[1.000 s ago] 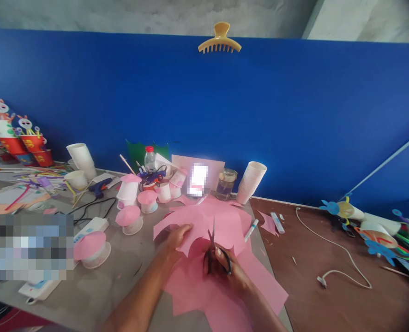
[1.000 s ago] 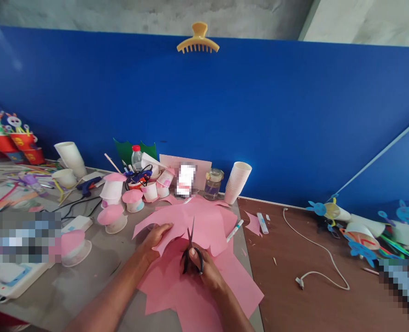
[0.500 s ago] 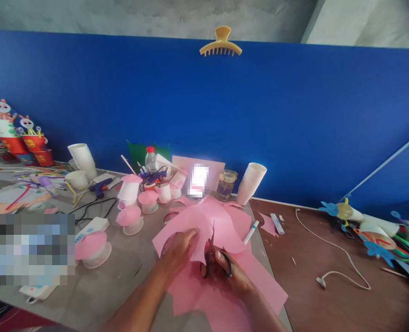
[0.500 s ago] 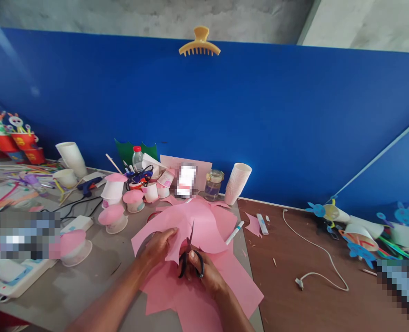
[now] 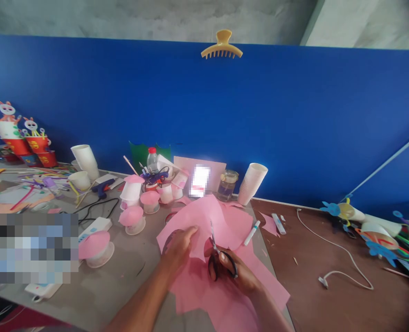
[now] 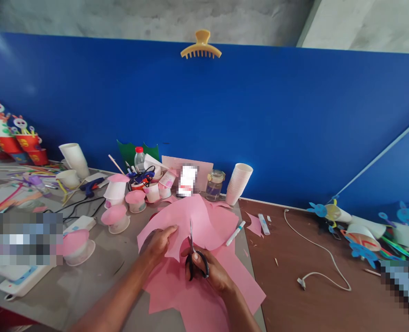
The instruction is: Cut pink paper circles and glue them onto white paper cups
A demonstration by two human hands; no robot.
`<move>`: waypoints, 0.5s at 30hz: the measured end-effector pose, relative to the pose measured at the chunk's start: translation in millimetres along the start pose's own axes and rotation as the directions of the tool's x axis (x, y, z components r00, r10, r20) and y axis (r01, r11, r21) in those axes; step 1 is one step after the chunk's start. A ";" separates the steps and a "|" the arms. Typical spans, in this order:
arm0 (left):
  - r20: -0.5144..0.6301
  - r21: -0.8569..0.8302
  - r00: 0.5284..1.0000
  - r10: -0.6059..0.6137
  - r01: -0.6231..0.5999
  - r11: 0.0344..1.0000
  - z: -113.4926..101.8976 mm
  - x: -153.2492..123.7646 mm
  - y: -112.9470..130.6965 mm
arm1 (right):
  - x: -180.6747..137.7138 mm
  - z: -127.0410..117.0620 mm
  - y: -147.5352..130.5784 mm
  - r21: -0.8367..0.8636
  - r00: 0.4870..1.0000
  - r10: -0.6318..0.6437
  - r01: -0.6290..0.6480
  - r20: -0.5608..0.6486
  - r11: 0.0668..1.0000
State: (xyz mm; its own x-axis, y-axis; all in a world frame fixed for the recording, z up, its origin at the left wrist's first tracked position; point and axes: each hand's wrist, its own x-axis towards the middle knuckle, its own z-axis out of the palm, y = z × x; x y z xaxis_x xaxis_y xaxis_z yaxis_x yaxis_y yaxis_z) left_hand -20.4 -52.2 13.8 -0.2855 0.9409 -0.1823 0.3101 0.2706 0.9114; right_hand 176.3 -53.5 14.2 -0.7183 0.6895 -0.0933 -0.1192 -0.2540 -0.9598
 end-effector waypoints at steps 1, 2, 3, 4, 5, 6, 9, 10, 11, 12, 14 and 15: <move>0.001 0.014 1.000 -0.006 0.006 1.000 0.8 0.0 0.7 | 0.2 0.0 0.1 -0.004 1.000 -0.004 0.004 0.006 1.000; 0.014 0.023 1.000 -0.012 0.012 1.000 1.9 0.0 1.3 | 0.6 0.0 0.6 -0.005 1.000 -0.011 0.011 0.012 1.000; 0.026 0.030 1.000 -0.016 0.015 0.999 2.9 -0.1 1.8 | 1.1 0.0 1.5 -0.005 1.000 -0.020 0.020 0.014 1.000; 0.034 0.032 0.999 -0.018 0.017 0.999 3.6 -0.2 2.1 | 1.7 0.0 2.6 -0.003 1.000 -0.029 0.029 0.010 1.000; 0.036 0.029 0.999 -0.021 0.020 0.999 3.9 -0.4 2.1 | 2.1 0.1 3.6 0.000 0.999 -0.035 0.035 0.003 0.999; 0.030 0.021 0.999 -0.023 0.022 1.000 3.4 -0.5 1.8 | 2.4 0.1 4.4 0.002 0.999 -0.038 0.038 -0.004 0.999; 0.001 -0.005 1.000 0.011 -0.011 1.000 -2.2 0.2 -0.8 | 1.4 -0.4 3.1 0.002 0.999 -0.035 0.035 0.020 0.999; -0.005 -0.009 1.000 0.025 -0.025 1.000 -4.9 1.0 -1.8 | 0.4 -1.1 1.4 -0.002 0.999 -0.032 0.032 0.042 0.999; -0.011 -0.012 0.999 0.040 -0.040 0.999 -7.3 2.1 -2.7 | -1.1 -2.2 -0.8 -0.006 0.997 -0.032 0.032 0.063 0.999; -0.014 -0.014 0.998 0.053 -0.054 0.998 -9.2 3.4 -3.5 | -2.7 -3.8 -3.3 -0.008 0.996 -0.033 0.034 0.081 0.999; -0.017 -0.018 0.998 0.065 -0.065 0.998 -10.3 6.0 -4.6 | -6.1 -8.2 -8.5 -0.002 0.994 -0.036 0.037 0.101 0.999; -0.017 -0.018 0.998 0.067 -0.068 0.998 -9.3 7.0 -4.9 | -7.5 -10.6 -10.7 0.004 0.995 -0.040 0.040 0.096 0.999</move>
State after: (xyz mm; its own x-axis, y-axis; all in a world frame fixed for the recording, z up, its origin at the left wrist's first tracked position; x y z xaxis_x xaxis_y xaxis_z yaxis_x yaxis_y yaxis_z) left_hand -32.3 -48.8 11.5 -0.2792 0.9534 -0.1143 0.3120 0.2027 0.9282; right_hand 190.2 -48.8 22.3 -0.7755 0.6306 -0.0287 -0.1504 -0.2287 -0.9618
